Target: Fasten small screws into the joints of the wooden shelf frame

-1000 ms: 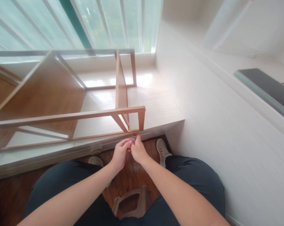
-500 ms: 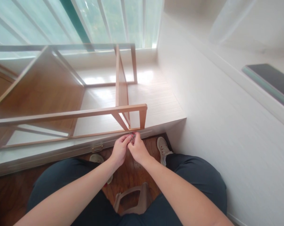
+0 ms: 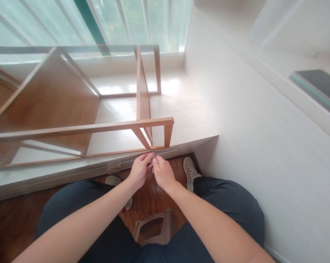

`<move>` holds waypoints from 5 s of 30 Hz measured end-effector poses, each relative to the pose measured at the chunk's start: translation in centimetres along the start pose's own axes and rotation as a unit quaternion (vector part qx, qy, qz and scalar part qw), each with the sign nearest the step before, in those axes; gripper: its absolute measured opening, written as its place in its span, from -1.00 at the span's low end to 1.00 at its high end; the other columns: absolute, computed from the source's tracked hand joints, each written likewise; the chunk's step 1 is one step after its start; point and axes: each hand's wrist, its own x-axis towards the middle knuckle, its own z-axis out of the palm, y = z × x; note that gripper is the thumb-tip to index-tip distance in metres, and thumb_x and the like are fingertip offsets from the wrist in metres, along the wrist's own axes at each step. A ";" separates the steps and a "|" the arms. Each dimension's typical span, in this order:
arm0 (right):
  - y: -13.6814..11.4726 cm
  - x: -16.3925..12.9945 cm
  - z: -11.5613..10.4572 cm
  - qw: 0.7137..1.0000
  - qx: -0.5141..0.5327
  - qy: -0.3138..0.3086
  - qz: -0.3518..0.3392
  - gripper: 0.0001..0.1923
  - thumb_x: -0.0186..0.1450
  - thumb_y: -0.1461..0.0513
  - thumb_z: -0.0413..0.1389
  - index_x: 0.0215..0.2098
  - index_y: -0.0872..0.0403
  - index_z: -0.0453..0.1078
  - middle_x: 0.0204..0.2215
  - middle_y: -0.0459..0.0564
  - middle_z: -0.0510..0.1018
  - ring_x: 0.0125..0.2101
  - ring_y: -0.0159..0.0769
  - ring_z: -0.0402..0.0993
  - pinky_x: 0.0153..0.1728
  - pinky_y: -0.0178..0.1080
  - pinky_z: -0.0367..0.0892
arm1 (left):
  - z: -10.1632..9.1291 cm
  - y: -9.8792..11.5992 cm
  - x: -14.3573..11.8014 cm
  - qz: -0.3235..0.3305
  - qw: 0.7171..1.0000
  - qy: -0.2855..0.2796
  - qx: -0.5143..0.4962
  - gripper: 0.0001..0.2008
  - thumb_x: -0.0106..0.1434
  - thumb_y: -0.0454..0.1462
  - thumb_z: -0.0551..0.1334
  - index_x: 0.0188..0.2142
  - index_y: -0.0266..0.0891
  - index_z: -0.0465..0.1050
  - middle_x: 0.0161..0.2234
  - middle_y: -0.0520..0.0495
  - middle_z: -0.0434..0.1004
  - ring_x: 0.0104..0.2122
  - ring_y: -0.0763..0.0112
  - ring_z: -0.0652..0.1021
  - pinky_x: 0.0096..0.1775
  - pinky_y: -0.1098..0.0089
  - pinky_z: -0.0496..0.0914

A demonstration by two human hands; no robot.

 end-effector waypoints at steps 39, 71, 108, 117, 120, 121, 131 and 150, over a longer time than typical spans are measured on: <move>-0.1 -0.8 0.9 0.999 -0.020 0.038 -0.034 -0.58 0.41 -0.01 0.05 -0.52 0.04 0.28 -0.63 -0.15 0.41 -0.54 -0.35 0.32 -0.42 -0.30 0.16 | 0.5 1.2 -0.3 -0.055 0.998 0.000 -0.034 -0.74 -0.05 -0.21 0.48 -0.38 -0.32 0.59 -0.56 0.01 0.48 -0.61 0.49 0.45 -0.59 0.46 0.30; 1.2 -2.0 2.2 0.989 0.135 0.032 0.044 -0.74 0.43 -0.02 -0.01 -0.17 -0.01 0.28 -0.66 -0.24 0.38 -0.67 -0.38 0.29 -0.59 -0.35 0.16 | 0.7 1.3 -0.7 -0.065 0.997 -0.024 -0.021 -0.61 -0.01 -0.13 0.49 -0.25 -0.30 0.53 -0.55 0.12 0.33 -0.66 0.48 0.40 -0.73 0.46 0.16; 0.2 -0.5 1.1 0.773 0.567 -0.190 0.214 -0.75 0.38 0.03 0.03 -0.33 0.02 0.25 -0.63 -0.21 0.29 -0.69 -0.43 0.13 -0.65 -0.37 0.07 | 0.0 1.7 -0.4 -0.072 0.996 -0.014 0.059 -0.65 0.05 -0.10 0.43 -0.26 -0.30 0.61 -0.66 0.12 0.30 -0.71 0.55 0.32 -0.61 0.49 0.20; 0.6 -1.7 2.4 0.954 0.297 0.004 0.041 -0.60 0.37 -0.13 0.06 -0.29 0.03 0.28 -0.68 -0.25 0.36 -0.72 -0.46 0.21 -0.71 -0.41 0.11 | -0.2 1.4 0.1 -0.065 0.997 -0.024 0.025 -0.65 -0.01 -0.12 0.49 -0.30 -0.32 0.59 -0.56 0.03 0.41 -0.60 0.48 0.42 -0.56 0.43 0.31; 0.4 -1.8 2.2 0.957 0.286 0.025 0.038 -0.65 0.40 -0.07 0.04 -0.30 0.03 0.29 -0.70 -0.26 0.34 -0.73 -0.48 0.20 -0.71 -0.41 0.11 | -0.2 1.3 0.2 -0.058 0.998 -0.017 0.013 -0.65 -0.04 -0.14 0.51 -0.33 -0.33 0.60 -0.52 0.00 0.44 -0.54 0.47 0.45 -0.52 0.44 0.34; 0.4 -1.7 2.2 0.953 0.299 0.025 0.044 -0.66 0.40 -0.05 0.03 -0.32 0.03 0.29 -0.70 -0.25 0.34 -0.74 -0.47 0.19 -0.72 -0.41 0.10 | -0.2 1.3 0.3 -0.060 0.998 -0.017 0.010 -0.64 -0.04 -0.14 0.52 -0.32 -0.33 0.60 -0.52 0.00 0.43 -0.54 0.48 0.45 -0.51 0.45 0.35; 0.9 -1.2 2.6 0.859 0.484 -0.048 0.159 -0.65 0.32 -0.08 0.10 -0.28 0.01 0.24 -0.69 -0.23 0.38 -0.75 -0.45 0.15 -0.76 -0.40 0.02 | 0.1 1.7 -0.2 -0.088 0.995 -0.032 0.018 -0.58 -0.04 -0.09 0.53 -0.29 -0.30 0.55 -0.60 0.12 0.30 -0.65 0.54 0.35 -0.60 0.46 0.24; 0.5 -1.2 2.2 0.842 0.514 -0.065 0.150 -0.70 0.27 0.01 0.20 -0.33 0.06 0.34 -0.69 -0.24 0.34 -0.75 -0.49 0.12 -0.73 -0.39 0.00 | 0.1 1.7 -0.2 -0.125 0.991 -0.045 0.014 -0.52 -0.06 -0.03 0.53 -0.51 -0.19 0.26 -0.70 0.17 0.24 -0.75 0.55 0.29 -0.65 0.46 0.22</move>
